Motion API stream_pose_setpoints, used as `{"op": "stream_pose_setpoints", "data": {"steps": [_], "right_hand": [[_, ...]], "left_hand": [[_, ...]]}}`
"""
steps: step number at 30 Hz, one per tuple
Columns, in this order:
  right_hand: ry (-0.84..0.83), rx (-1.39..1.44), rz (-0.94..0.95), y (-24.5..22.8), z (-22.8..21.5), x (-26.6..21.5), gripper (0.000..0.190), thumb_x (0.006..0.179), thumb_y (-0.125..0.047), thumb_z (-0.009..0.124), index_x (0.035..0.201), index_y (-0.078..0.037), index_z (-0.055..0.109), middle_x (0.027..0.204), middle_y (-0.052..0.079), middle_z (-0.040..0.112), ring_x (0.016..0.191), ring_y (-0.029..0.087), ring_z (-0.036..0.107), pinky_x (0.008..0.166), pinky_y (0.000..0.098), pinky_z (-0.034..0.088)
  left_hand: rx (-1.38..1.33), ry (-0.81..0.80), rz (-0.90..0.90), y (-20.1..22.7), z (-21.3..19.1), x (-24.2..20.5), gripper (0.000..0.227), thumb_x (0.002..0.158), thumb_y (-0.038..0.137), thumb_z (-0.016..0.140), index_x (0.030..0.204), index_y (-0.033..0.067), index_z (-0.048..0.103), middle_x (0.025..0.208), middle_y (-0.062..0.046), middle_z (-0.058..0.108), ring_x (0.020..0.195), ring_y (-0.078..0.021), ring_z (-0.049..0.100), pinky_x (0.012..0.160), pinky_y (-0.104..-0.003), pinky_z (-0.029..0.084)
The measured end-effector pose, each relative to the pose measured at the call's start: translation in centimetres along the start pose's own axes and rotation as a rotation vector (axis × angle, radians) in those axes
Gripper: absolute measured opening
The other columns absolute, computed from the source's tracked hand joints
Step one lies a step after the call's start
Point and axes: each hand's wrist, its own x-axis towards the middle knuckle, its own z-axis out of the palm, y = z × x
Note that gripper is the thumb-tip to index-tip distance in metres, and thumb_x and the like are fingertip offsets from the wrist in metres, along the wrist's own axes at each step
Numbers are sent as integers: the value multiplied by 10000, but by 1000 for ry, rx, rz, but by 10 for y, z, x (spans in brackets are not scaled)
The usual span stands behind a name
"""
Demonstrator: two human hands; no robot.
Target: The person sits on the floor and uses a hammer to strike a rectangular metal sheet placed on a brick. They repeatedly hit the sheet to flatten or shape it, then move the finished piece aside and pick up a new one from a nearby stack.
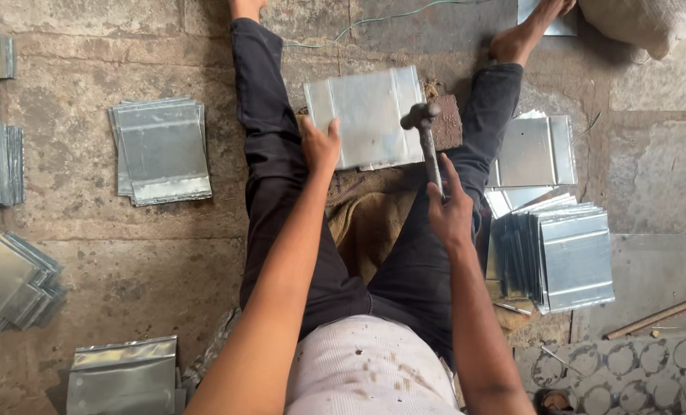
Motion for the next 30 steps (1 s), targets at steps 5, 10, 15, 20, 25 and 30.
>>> {"op": "stream_pose_setpoints", "data": {"steps": [5,10,15,20,25,30], "right_hand": [[216,236,-377,-9,20,-11,421,1126,-37,572,1534,-105,491,1256,235,706,1096,286,727,898,397,580],[89,-40,-137,-5,30,35,364,1041,-45,630,1402,-63,583,1088,225,726,990,309,731,812,390,558],[290,106,-175,-2,35,28,319,1044,-47,611,1360,-64,568,1066,207,740,908,321,757,785,385,568],[5,-77,-374,12,25,43,334,987,-13,672,1313,-63,620,1078,249,734,1002,400,714,797,429,559],[240,130,-243,15,38,28,295,1043,-55,636,1326,-64,553,1079,231,730,953,329,754,785,390,571],[65,-23,-329,43,33,55,284,1038,-71,672,1309,-63,588,1066,235,743,965,321,735,780,381,565]], "left_hand": [[103,-78,-119,-3,-33,-43,655,934,434,735,1316,-3,431,1079,-352,671,988,-525,661,824,-557,533],[31,-94,-151,13,-44,-44,638,923,440,697,1294,-9,436,1039,-325,701,981,-501,687,815,-548,548],[81,-66,-54,-4,-37,-46,621,948,421,729,1263,-27,437,1020,-348,683,977,-525,666,808,-557,542],[68,-19,-29,-1,-31,-36,619,930,413,732,1266,-17,437,1015,-338,695,959,-523,671,796,-567,539],[-9,-65,-115,-3,-36,-44,568,943,420,711,1221,-1,449,1018,-325,704,961,-506,685,794,-554,553],[115,-19,-69,-9,-27,-47,598,917,438,744,1209,7,452,982,-336,693,916,-538,664,774,-578,529]]}}
